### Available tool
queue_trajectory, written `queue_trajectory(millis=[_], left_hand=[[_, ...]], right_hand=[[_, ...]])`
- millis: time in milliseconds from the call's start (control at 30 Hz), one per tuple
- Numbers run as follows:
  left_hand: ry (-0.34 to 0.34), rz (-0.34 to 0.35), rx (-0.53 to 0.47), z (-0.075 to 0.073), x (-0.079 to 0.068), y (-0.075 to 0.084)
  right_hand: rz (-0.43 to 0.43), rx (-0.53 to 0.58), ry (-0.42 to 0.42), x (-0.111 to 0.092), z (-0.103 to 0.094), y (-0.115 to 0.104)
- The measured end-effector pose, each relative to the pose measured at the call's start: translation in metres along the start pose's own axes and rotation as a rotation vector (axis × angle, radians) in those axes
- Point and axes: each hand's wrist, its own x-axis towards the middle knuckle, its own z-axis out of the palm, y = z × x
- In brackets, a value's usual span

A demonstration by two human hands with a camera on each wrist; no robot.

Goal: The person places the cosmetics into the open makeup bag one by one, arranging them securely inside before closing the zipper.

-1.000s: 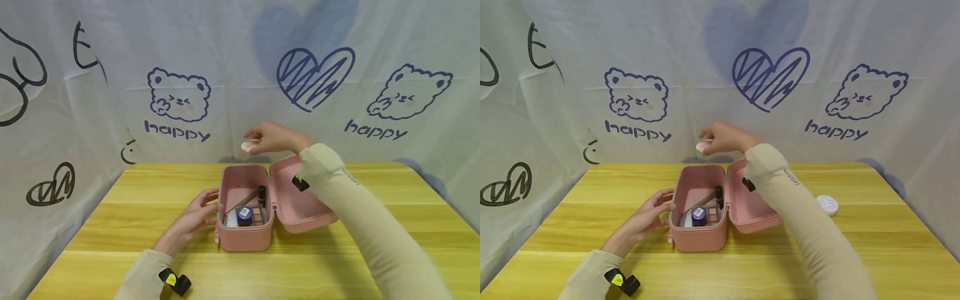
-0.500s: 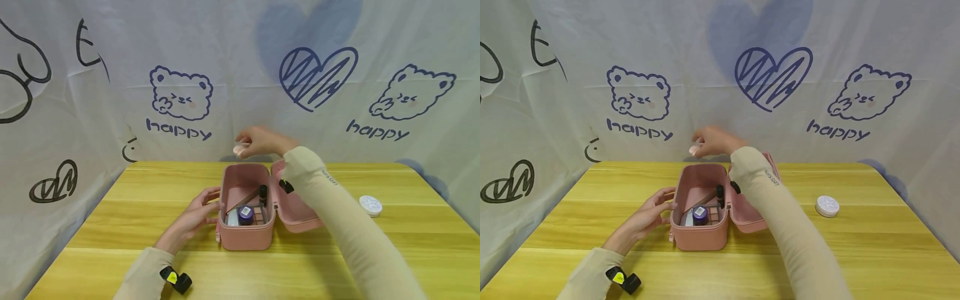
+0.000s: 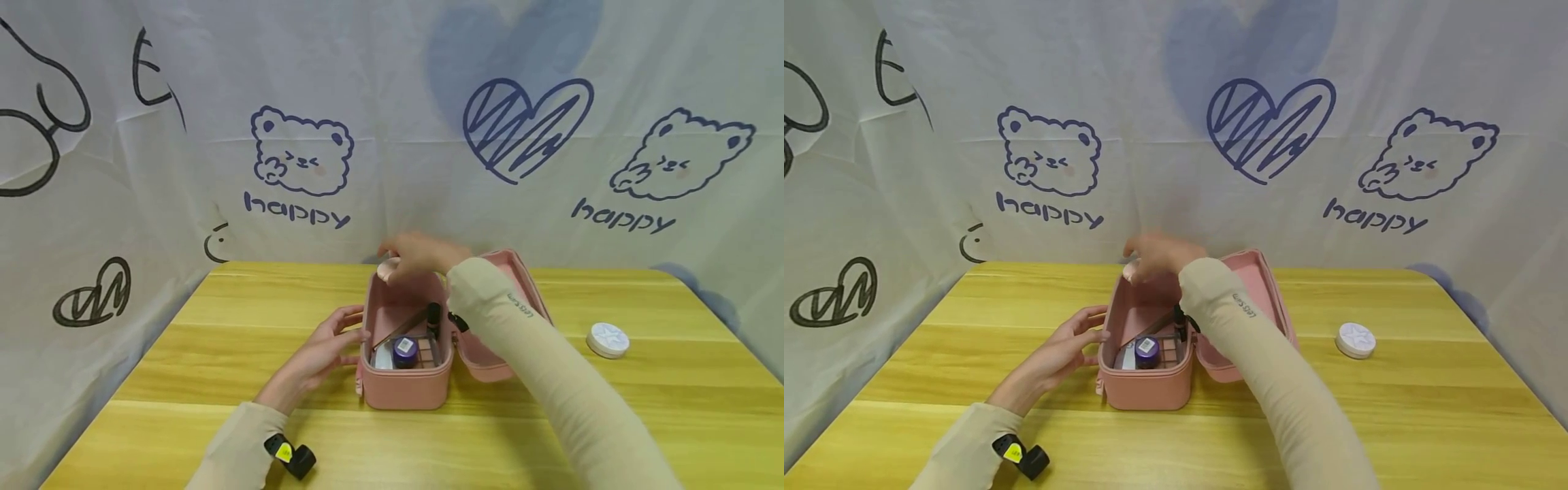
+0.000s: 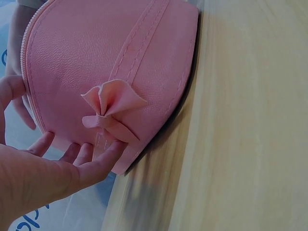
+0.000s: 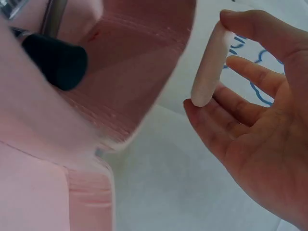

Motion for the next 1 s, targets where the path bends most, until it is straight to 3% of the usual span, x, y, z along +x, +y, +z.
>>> queue_trajectory(millis=[300,500,767,1000], left_hand=[[-0.009,0.005,-0.01,0.002,0.0,-0.002],[-0.007,0.001,-0.008,0.002,0.0,-0.001],[-0.007,0.005,-0.007,0.001,0.0,-0.002],[-0.012,0.008,-0.014,0.0,0.0,-0.001]], right_hand=[[0.049,-0.008,-0.033,0.002,0.016,-0.002],[0.011,-0.067,-0.047,0.006,0.024,-0.004],[0.09,0.017,-0.05,0.001,0.019,-0.006],[0.023,-0.047,-0.035,0.001,0.013,-0.004]])
